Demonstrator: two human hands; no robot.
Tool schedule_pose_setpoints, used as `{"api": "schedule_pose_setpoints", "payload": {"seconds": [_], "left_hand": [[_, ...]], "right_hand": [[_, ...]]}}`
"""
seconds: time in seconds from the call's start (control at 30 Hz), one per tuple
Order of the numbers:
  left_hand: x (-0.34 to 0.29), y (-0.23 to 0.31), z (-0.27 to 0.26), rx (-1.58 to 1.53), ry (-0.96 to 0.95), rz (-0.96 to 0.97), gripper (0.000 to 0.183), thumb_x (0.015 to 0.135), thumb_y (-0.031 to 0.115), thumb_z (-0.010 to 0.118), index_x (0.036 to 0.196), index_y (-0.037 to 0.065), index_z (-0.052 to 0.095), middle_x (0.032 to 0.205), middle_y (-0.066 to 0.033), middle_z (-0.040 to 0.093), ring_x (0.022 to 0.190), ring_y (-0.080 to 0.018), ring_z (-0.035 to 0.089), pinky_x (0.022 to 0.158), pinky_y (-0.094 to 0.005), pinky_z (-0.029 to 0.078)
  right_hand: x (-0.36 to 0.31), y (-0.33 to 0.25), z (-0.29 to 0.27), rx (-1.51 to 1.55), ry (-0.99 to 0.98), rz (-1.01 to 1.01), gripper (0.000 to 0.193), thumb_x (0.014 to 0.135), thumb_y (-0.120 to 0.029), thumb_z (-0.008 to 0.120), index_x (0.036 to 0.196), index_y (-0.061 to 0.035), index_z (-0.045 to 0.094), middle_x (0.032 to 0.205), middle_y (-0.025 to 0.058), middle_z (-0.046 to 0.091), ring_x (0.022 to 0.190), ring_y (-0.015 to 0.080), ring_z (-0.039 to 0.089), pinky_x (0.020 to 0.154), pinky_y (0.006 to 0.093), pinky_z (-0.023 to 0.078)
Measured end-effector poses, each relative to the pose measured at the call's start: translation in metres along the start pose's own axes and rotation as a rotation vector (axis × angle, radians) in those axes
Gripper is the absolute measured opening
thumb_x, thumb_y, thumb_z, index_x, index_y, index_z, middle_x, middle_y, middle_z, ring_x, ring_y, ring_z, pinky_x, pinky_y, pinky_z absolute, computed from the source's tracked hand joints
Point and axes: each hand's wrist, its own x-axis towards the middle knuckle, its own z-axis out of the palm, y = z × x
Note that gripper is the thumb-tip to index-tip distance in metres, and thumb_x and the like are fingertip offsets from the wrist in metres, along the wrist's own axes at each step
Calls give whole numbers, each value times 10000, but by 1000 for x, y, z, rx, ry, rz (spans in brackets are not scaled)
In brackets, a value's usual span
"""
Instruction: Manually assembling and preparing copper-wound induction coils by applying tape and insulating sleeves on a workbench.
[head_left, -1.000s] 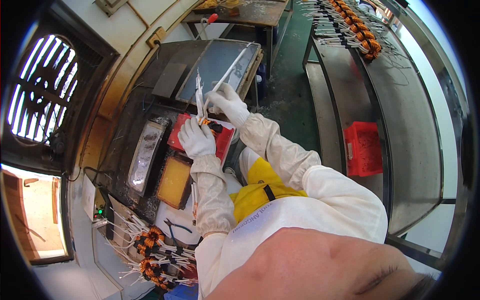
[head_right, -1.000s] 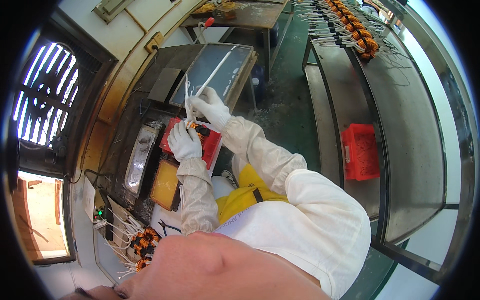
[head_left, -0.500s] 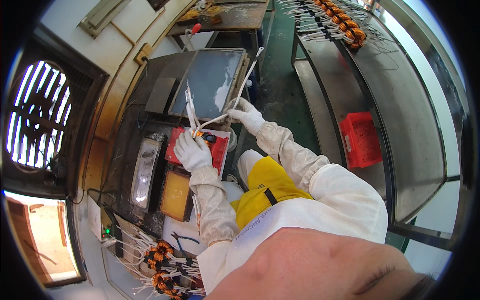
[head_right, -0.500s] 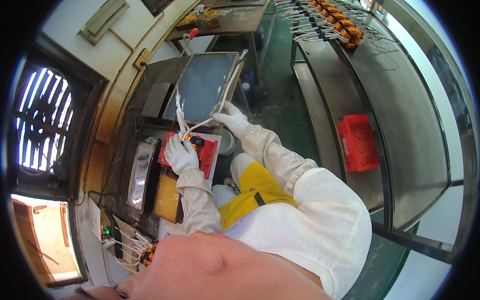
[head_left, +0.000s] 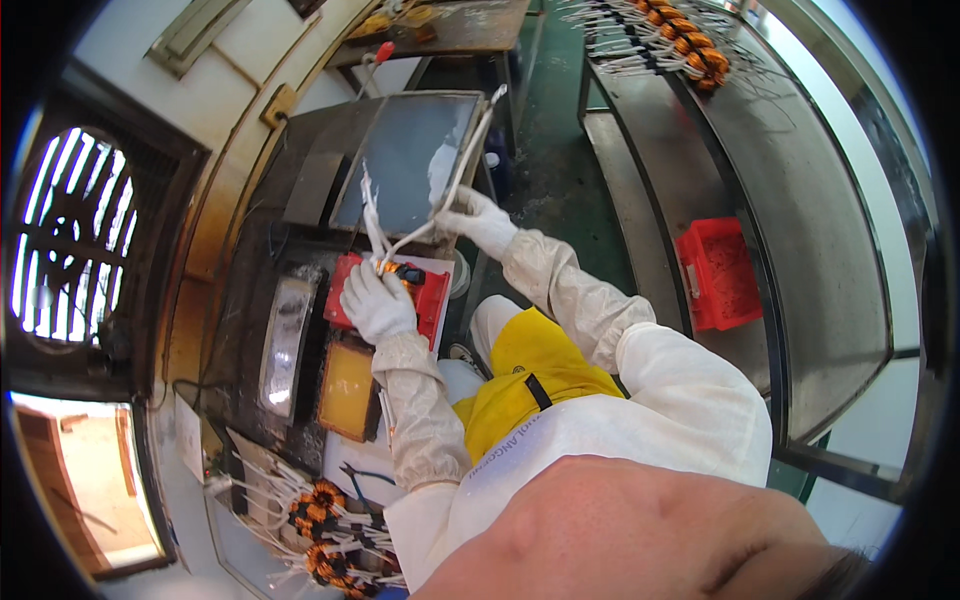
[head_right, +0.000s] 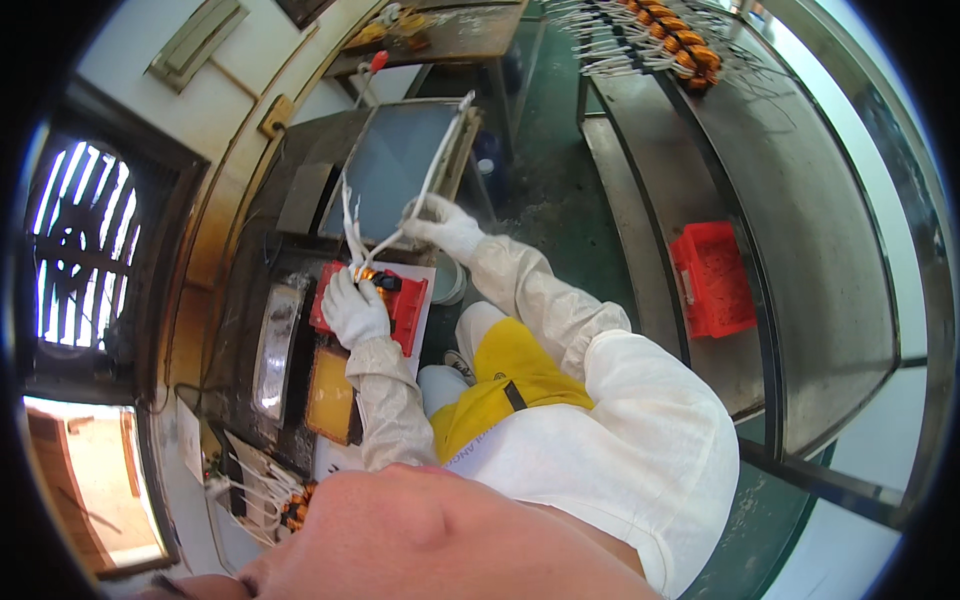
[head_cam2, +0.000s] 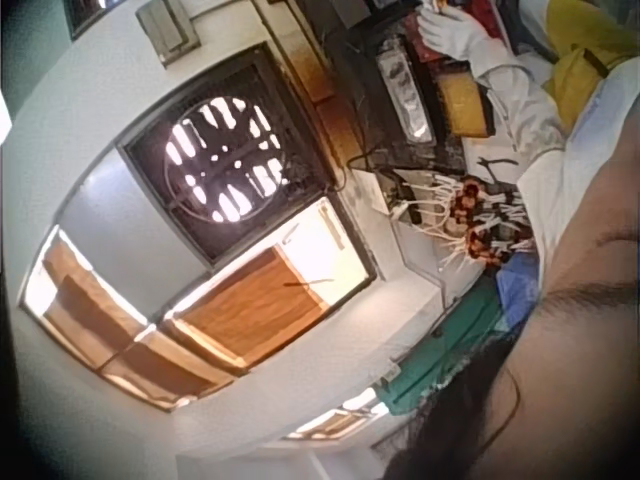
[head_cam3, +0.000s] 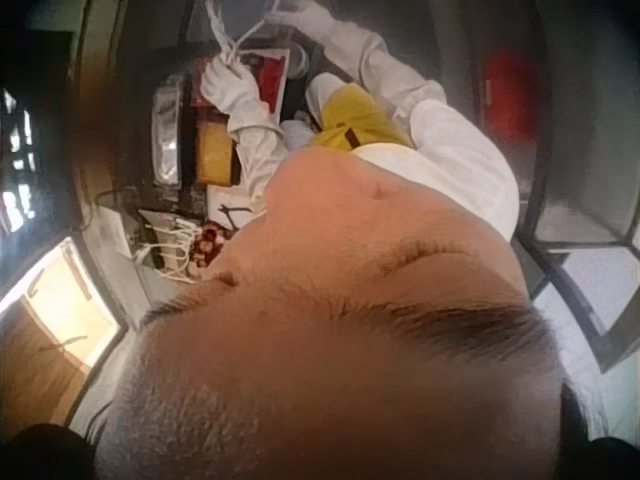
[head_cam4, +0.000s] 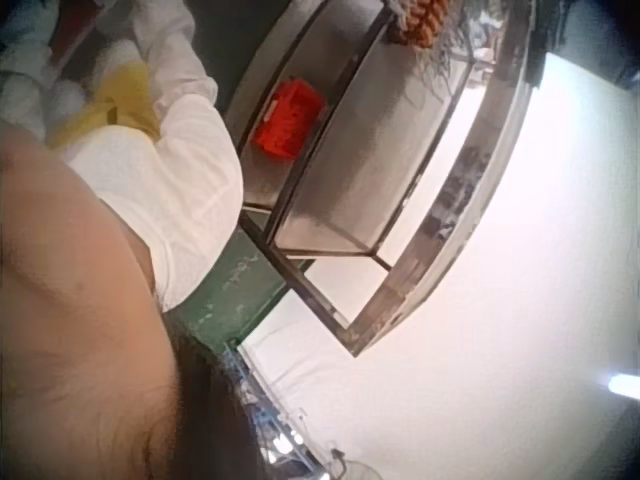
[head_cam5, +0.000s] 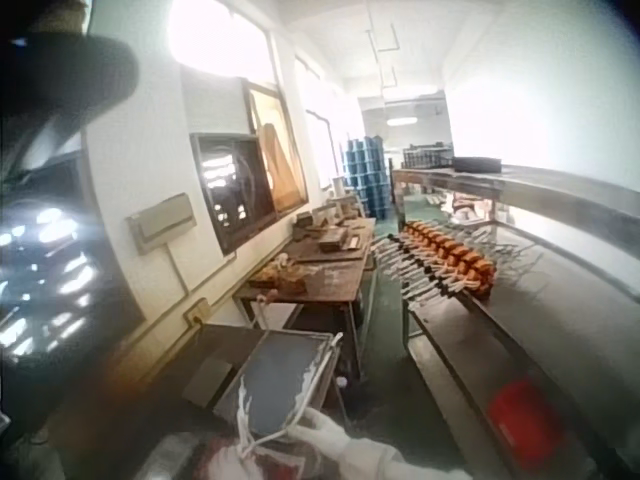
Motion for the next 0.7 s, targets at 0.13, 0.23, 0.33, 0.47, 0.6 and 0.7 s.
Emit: {"api": "schedule_pose_setpoints", "payload": {"seconds": [0.13, 0.23, 0.33, 0.47, 0.6, 0.7], "left_hand": [[0, -1, -1, 21, -9, -29, 390, 905, 280, 649, 1227, 59, 644, 1253, -148, 650, 1178, -359, 596, 1044, -528, 444], [0, -1, -1, 3, -18, -60, 400, 898, 294, 643, 1226, 65, 651, 1253, -136, 652, 1183, -350, 590, 1048, -527, 439], [0, 1, -2, 23, 14, -61, 404, 893, 292, 647, 1226, 64, 653, 1250, -125, 653, 1189, -345, 586, 1061, -531, 429], [0, 2, -6, 20, 10, -70, 400, 886, 259, 659, 1233, 61, 645, 1247, -121, 654, 1182, -348, 591, 1056, -525, 437], [0, 2, -8, 12, 14, -81, 391, 880, 247, 666, 1225, 64, 643, 1236, -117, 656, 1172, -341, 594, 1049, -516, 438], [0, 1, -5, 2, 17, -85, 420, 867, 269, 672, 1231, 62, 643, 1234, -126, 646, 1176, -345, 583, 1055, -532, 426]], "right_hand": [[51, 3, 7, -159, -5, -112, 249, 905, -127, 757, 1122, -46, 665, 969, 25, 706, 822, 113, 650, 761, 269, 532], [100, 23, -11, -402, 139, -62, 317, 870, -206, 780, 1124, -38, 691, 954, 65, 732, 864, 133, 673, 792, 288, 539], [127, 55, -38, -715, 141, 5, 394, 866, -308, 781, 1119, -18, 695, 955, 108, 737, 856, 195, 697, 797, 324, 538], [127, 74, -47, -976, 204, -43, 383, 885, -359, 766, 1033, -11, 710, 842, 68, 709, 740, 152, 651, 697, 309, 514], [105, 33, -39, -881, 47, 64, 478, 888, -457, 735, 1007, 7, 740, 865, 120, 743, 825, 218, 708, 767, 348, 534], [92, 10, -12, -640, -66, 119, 464, 922, -408, 723, 1108, 18, 723, 930, 109, 751, 787, 164, 692, 749, 293, 540]]}}
